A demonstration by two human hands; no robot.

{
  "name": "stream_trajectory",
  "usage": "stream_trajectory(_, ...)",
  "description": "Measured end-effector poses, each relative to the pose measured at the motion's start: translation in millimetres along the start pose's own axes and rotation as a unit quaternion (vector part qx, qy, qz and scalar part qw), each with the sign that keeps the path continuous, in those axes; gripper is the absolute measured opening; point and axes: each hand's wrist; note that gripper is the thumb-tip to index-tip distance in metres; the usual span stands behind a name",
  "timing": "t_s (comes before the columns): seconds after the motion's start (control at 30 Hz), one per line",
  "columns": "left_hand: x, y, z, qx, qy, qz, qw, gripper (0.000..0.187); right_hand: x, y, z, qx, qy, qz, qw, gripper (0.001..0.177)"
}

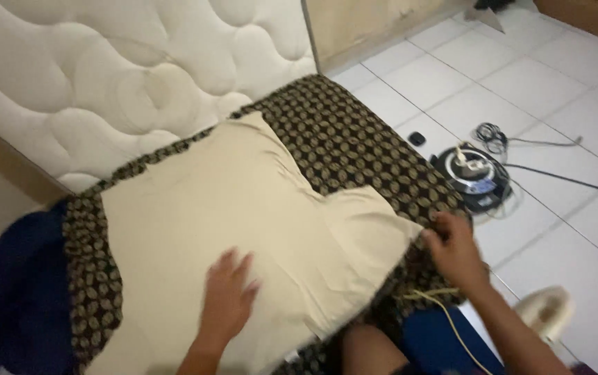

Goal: The person irons and folds several shirts on a mattress placed on the floor. They handle a black t-shirt, a cream t-shirt, and a green-and-blue striped shirt, using a handheld iron and a spray bottle to smooth and fold each item.

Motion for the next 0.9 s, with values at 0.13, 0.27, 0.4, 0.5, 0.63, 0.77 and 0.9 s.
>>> stream_trajectory(0.13, 27, -17, -127, 0.019, -0.081, 0.047, 0.995, 0.064, 26, -107, 6, 0.066, -0.116, 0.166, 0.977, 0.088)
stream_trajectory(0.27, 43, -49, -240, -0.017, -0.128, 0.057, 0.99, 0.061, 39, -103, -11, 0.165, -0.155, 0.211, 0.951, 0.07)
stream_trajectory(0.4, 44, -83, -328, -0.089, -0.187, 0.058, 0.977, 0.058, 28, -108, -19, 0.297, -0.231, 0.12, 0.919, 0.037)
stream_trajectory(0.5, 65, -123, -379, -0.107, -0.17, 0.04, 0.979, 0.054, 25, -111, -28, 0.431, -0.254, 0.071, 0.863, 0.052)
stream_trajectory(0.63, 79, -168, -422, -0.103, -0.085, -0.005, 0.991, 0.05, 34, -88, -31, 0.556, -0.193, -0.174, 0.79, 0.026)
stream_trajectory(0.77, 81, -188, -445, -0.009, -0.051, -0.093, 0.994, 0.02, 37, -65, -37, 0.528, -0.206, -0.143, 0.811, 0.022)
stream_trajectory(0.9, 46, -167, -441, -0.094, 0.044, 0.016, 0.994, 0.015, 26, -106, -38, 0.586, -0.157, -0.125, 0.785, 0.031)
Point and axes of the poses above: each hand's wrist, its own z-axis away from the middle knuckle, its own x-axis out of the palm, y = z × x, and after that the axes turned 8 degrees about x, right-handed
